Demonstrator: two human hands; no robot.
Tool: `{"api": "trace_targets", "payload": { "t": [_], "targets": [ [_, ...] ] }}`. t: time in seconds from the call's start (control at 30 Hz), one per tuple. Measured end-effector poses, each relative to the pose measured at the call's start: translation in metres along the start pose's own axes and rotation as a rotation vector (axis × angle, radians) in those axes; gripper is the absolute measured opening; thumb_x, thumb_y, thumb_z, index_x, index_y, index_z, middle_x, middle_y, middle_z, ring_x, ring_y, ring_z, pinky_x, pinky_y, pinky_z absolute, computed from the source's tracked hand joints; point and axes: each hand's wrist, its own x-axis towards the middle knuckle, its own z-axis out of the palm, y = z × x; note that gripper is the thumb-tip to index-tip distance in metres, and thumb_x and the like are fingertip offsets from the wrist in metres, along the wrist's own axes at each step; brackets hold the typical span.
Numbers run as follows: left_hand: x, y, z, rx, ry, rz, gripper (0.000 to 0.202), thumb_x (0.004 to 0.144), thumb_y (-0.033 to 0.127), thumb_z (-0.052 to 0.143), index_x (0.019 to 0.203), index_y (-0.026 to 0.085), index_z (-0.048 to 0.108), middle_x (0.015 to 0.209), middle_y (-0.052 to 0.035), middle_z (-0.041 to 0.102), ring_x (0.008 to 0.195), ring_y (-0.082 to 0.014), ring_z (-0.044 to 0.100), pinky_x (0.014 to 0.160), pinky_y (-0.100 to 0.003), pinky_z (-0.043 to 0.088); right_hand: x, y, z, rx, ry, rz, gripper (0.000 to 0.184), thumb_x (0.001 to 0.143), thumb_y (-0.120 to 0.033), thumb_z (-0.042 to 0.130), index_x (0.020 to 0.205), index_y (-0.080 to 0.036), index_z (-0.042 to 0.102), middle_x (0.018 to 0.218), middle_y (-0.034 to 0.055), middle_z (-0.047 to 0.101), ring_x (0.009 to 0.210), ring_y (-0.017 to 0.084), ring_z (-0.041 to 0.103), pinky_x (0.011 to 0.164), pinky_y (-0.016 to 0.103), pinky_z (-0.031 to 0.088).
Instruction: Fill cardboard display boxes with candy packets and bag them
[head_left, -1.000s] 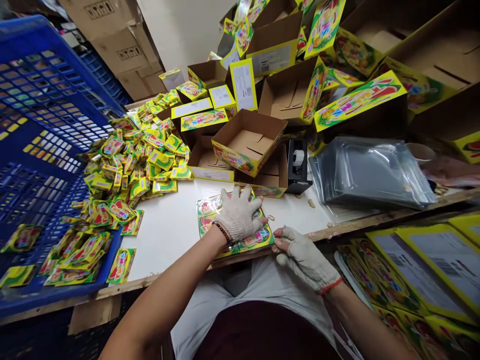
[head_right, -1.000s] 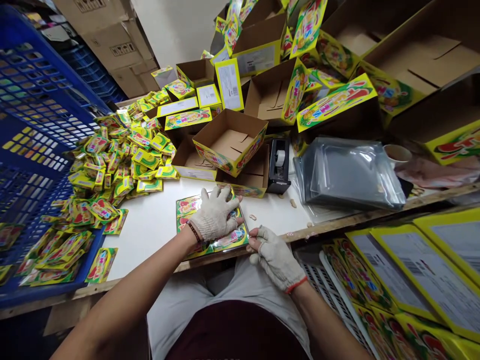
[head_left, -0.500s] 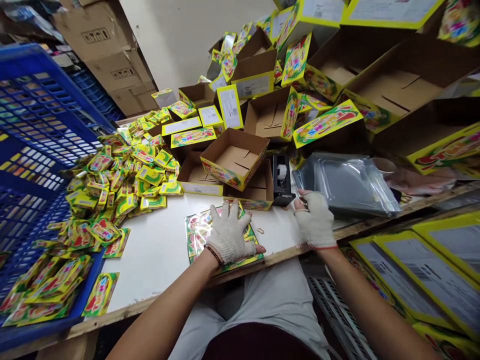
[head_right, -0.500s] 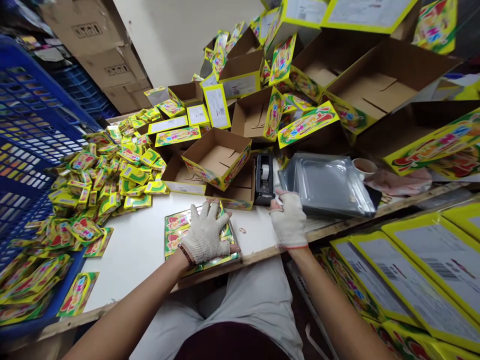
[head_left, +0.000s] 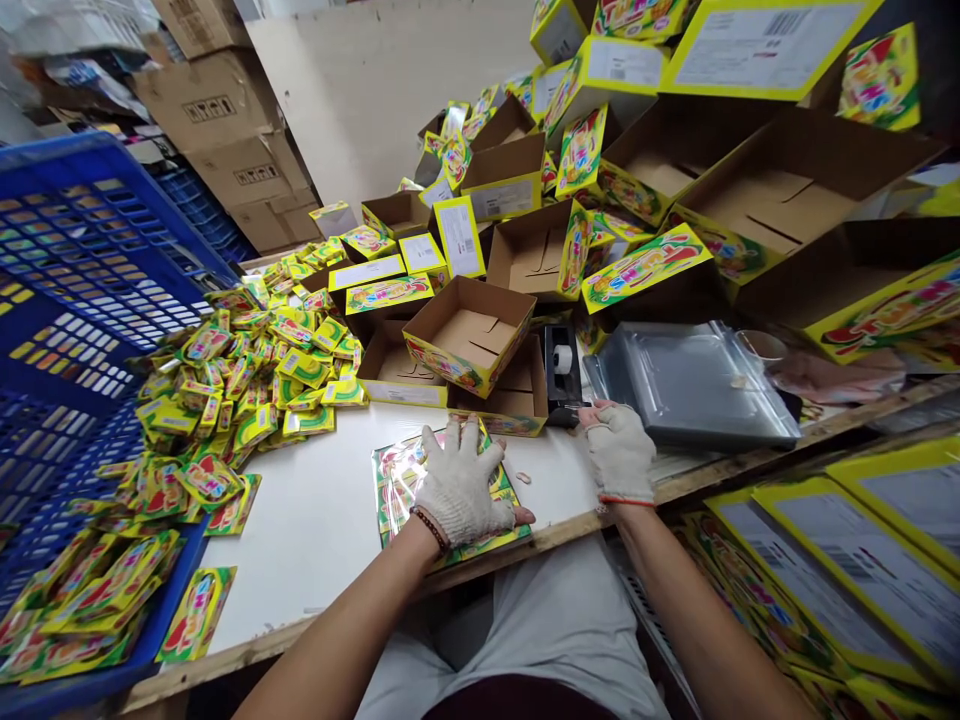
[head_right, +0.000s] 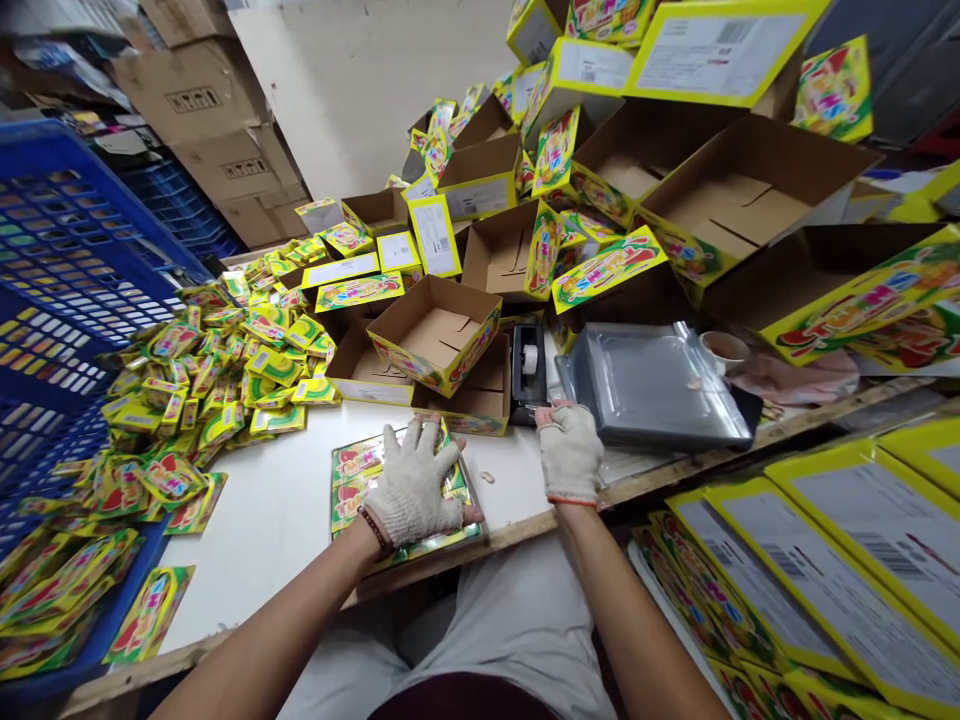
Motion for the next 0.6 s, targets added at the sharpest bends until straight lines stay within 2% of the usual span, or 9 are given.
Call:
{"api": "trace_targets", "payload": {
  "t": [0.1,0.2,0.3,0.4,0.47,0.6],
  "targets": [
    [0.000,0.000,0.000,-0.004,0.000,0.001,0.091,0.070,0.086,0.057,0.140,0.027,0.057,0.157,-0.0219,0.039,0.144,-0.0510,0.029,0.107,-0.084,0.014,-0.016,0.011,0.000,0.107,-0.060,0.047,0.043,0.073,-0.059,0.057,0.084,-0.019,0.068,0.089,0.0095,0.069,0.085,0.025,0.061,0.080,0.038,0.048],
    [0.000,0.001,-0.002,0.000,-0.006,0.001,0.091,0.070,0.085,0.058,0.140,0.027,0.057,0.157,-0.0217,0.039,0.144,-0.0509,0.030,0.106,-0.084,0.015,-0.019,0.028,0.009,0.200,-0.160,0.121,0.046,0.071,-0.066,0.056,0.075,-0.021,0.062,0.067,0.0041,0.060,0.063,0.019,0.056,0.060,0.032,0.045],
    [0.000,0.002,-0.003,0.005,-0.005,-0.009,0.092,0.071,0.086,0.057,0.141,0.027,0.056,0.157,-0.0217,0.039,0.144,-0.0507,0.030,0.107,-0.084,0.014,-0.016,0.043,0.016,0.262,-0.266,0.158,0.050,0.066,-0.073,0.059,0.064,-0.024,0.050,0.057,0.0003,0.051,0.055,0.016,0.051,0.049,0.027,0.038],
    [0.000,0.002,-0.002,0.006,-0.005,-0.015,0.097,0.070,0.086,0.056,0.146,0.025,0.051,0.158,-0.0212,0.038,0.145,-0.0496,0.029,0.110,-0.081,0.014,-0.016,0.045,0.010,0.298,-0.426,0.154,0.055,0.063,-0.076,0.065,0.063,-0.023,0.049,0.055,-0.0014,0.049,0.051,0.013,0.046,0.048,0.026,0.036],
    [0.000,0.002,-0.001,0.002,-0.003,-0.018,0.104,0.069,0.085,0.057,0.150,0.021,0.045,0.159,-0.0217,0.037,0.146,-0.0479,0.029,0.113,-0.077,0.015,-0.017,0.036,0.003,0.309,-0.619,0.102,0.056,0.063,-0.075,0.070,0.062,-0.022,0.053,0.056,-0.0002,0.053,0.054,0.013,0.047,0.052,0.027,0.038],
    [0.001,0.001,0.001,-0.003,0.003,-0.028,0.113,0.067,0.083,0.062,0.153,0.014,0.039,0.159,-0.0228,0.037,0.146,-0.0464,0.029,0.117,-0.072,0.017,-0.011,-0.001,0.004,0.300,-1.196,-0.143,0.054,0.078,-0.070,0.066,0.063,-0.019,0.055,0.061,-0.0001,0.056,0.060,0.013,0.049,0.059,0.028,0.038]
  ]
}}
